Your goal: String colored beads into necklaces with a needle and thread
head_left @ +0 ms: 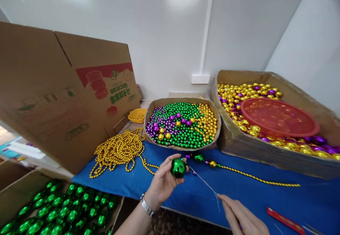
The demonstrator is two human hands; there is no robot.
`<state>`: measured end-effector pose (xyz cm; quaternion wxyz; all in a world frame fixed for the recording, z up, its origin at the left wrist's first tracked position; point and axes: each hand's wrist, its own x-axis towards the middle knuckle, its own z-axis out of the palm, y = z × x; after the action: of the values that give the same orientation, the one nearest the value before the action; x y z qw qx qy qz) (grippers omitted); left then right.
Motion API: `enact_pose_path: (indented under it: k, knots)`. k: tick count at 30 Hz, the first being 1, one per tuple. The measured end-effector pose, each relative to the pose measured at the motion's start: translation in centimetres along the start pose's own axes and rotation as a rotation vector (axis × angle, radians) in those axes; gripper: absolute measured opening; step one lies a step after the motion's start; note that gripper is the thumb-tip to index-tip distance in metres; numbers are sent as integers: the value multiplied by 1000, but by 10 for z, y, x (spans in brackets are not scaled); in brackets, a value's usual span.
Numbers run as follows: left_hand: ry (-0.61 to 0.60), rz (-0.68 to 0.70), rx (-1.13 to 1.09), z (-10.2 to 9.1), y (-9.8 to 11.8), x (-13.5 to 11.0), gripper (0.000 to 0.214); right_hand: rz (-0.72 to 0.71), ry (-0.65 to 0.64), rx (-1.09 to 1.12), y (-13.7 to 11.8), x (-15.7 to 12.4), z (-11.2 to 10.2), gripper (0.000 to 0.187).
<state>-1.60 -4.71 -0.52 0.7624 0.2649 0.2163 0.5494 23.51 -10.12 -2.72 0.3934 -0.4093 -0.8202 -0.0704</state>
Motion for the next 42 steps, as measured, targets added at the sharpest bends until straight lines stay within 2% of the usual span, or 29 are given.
enact_pose_path:
  k: [3, 7, 10, 14, 26, 29, 33, 37, 42]
  knots:
    - [30, 13, 86, -1, -2, -3, 43, 71, 7, 14, -3, -4, 4, 26]
    - [57, 1, 126, -6, -1, -6, 45, 130, -46, 43, -5, -8, 4, 27]
    - [82, 20, 117, -9, 0, -5, 38, 114, -85, 32, -4, -8, 1, 27]
    - [107, 17, 109, -9, 0, -5, 29, 103, -53, 25, -1, -10, 2, 26]
    - [96, -6, 137, -8, -1, -3, 41, 49, -74, -64, 3, -13, 6, 28]
    - [109, -2, 221, -6, -1, -4, 43, 72, -92, -79, 3, -15, 6, 31]
    - [127, 103, 442, 3, -5, -6, 46, 98, -88, -104, 0, -15, 10, 32]
    - [54, 94, 536, 13, -14, -8, 48, 123, -104, 17, -4, -11, 18, 30]
    - [16, 51, 426, 12, -27, -7, 53, 308, -232, 233, -9, -10, 18, 29]
